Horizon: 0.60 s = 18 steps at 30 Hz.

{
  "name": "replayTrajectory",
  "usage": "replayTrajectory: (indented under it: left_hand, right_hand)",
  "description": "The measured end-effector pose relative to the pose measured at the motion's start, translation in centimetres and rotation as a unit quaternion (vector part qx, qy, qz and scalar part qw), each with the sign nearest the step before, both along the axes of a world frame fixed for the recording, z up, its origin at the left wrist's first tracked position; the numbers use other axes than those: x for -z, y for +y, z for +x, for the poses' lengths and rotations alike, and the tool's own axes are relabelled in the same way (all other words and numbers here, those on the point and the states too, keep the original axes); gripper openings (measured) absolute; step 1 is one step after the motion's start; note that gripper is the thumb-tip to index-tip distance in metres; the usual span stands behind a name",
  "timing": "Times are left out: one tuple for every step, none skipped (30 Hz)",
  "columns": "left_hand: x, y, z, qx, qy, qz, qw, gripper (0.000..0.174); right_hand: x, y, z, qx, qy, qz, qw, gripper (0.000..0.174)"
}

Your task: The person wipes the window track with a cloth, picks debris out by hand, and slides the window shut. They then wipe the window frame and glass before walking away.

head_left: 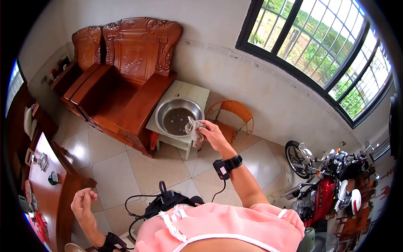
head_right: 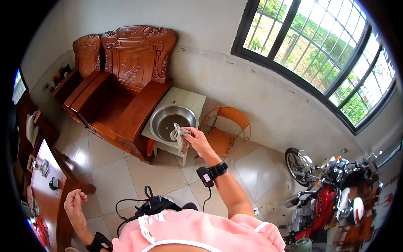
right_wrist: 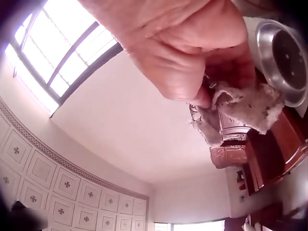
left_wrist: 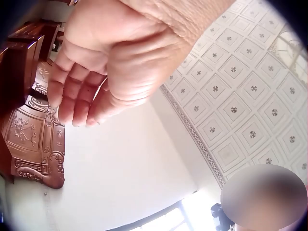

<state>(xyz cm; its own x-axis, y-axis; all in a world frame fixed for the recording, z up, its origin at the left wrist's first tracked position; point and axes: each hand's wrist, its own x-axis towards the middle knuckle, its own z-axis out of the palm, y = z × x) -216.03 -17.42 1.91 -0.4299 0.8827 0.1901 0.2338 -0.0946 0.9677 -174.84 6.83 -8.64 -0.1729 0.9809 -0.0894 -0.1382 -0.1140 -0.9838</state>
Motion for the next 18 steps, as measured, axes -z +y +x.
replayTrajectory:
  left_hand:
    - [-0.2, 1.5, 0.0, -0.009, 0.0, -0.003, 1.0, 0.015]
    - [-0.4, 2.7, 0.1, -0.016, 0.004, -0.017, 1.0, 0.015]
    - [-0.6, 3.6, 0.3, -0.023, 0.017, -0.026, 0.999, 0.015]
    - [-0.7, 4.2, 0.6, -0.031, 0.031, -0.036, 0.998, 0.015]
    - [-0.9, 4.7, 0.7, -0.041, 0.045, -0.045, 0.997, 0.016]
    - [-0.8, 4.9, 0.4, -0.054, 0.071, -0.073, 0.993, 0.017]
    - [-0.1, 4.8, -0.3, -0.078, 0.068, -0.083, 0.991, 0.018]
    - [1.0, 4.5, -1.1, -0.103, 0.061, -0.092, 0.989, 0.019]
    - [0.9, 5.0, -0.5, -0.129, 0.054, -0.104, 0.985, 0.02]
    - [0.4, 4.7, 0.5, -0.105, 0.035, -0.091, 0.99, 0.028]
    - [0.9, 4.8, 1.1, -0.131, 0.038, -0.085, 0.987, 0.026]
    - [1.5, 4.7, 1.6, -0.165, 0.045, -0.09, 0.981, 0.024]
    - [2.0, 4.0, 2.6, -0.204, 0.053, -0.101, 0.972, 0.024]
    - [1.5, 4.4, 4.3, -0.258, 0.05, -0.142, 0.954, 0.026]
    - [1.0, 5.7, 6.5, -0.303, 0.037, -0.113, 0.945, 0.021]
    - [1.6, 5.6, 7.0, -0.314, -0.002, -0.112, 0.943, 0.022]
    - [1.2, 6.0, 7.9, -0.283, -0.017, -0.122, 0.951, 0.025]
    - [0.8, 5.9, 8.8, -0.3, -0.012, -0.135, 0.944, 0.025]
  right_hand:
    - [0.2, 2.1, -0.2, 0.002, 0.007, -0.016, 1.0, 0.037]
    - [1.7, 4.4, 0.2, 0.004, -0.094, -0.011, 0.995, 0.048]
    - [3.0, 6.0, 0.3, 0.015, -0.149, -0.002, 0.989, 0.051]
    - [4.3, 7.3, 0.5, 0.024, -0.203, 0.008, 0.979, 0.055]
    - [5.7, 8.9, 0.7, 0.031, -0.257, 0.019, 0.966, 0.058]
    - [6.8, 10.5, 1.0, -0.017, -0.276, 0.006, 0.961, 0.064]
    - [8.0, 11.7, 1.3, -0.057, -0.255, -0.04, 0.965, 0.062]
    - [8.6, 12.8, 1.3, -0.089, -0.283, -0.045, 0.954, 0.061]
    - [9.1, 13.9, 1.4, -0.125, -0.312, -0.052, 0.941, 0.061]
    - [9.6, 14.8, 1.4, -0.139, -0.292, -0.08, 0.943, 0.059]
    - [12.4, 16.9, 1.7, -0.18, -0.371, -0.023, 0.911, 0.057]
    - [14.4, 18.3, 1.5, -0.186, -0.363, -0.024, 0.913, 0.056]
    - [16.6, 19.9, 1.7, -0.199, -0.357, -0.028, 0.912, 0.054]
    - [17.6, 22.0, 1.6, -0.262, -0.371, -0.03, 0.89, 0.055]
    - [19.1, 23.6, 1.3, -0.319, -0.379, -0.037, 0.868, 0.056]
    - [20.8, 25.0, 1.0, -0.381, -0.339, -0.084, 0.856, 0.061]
    - [22.2, 27.1, 0.8, -0.433, -0.3, -0.124, 0.841, 0.067]
    - [23.3, 27.3, -0.1, -0.453, -0.293, -0.129, 0.832, 0.067]
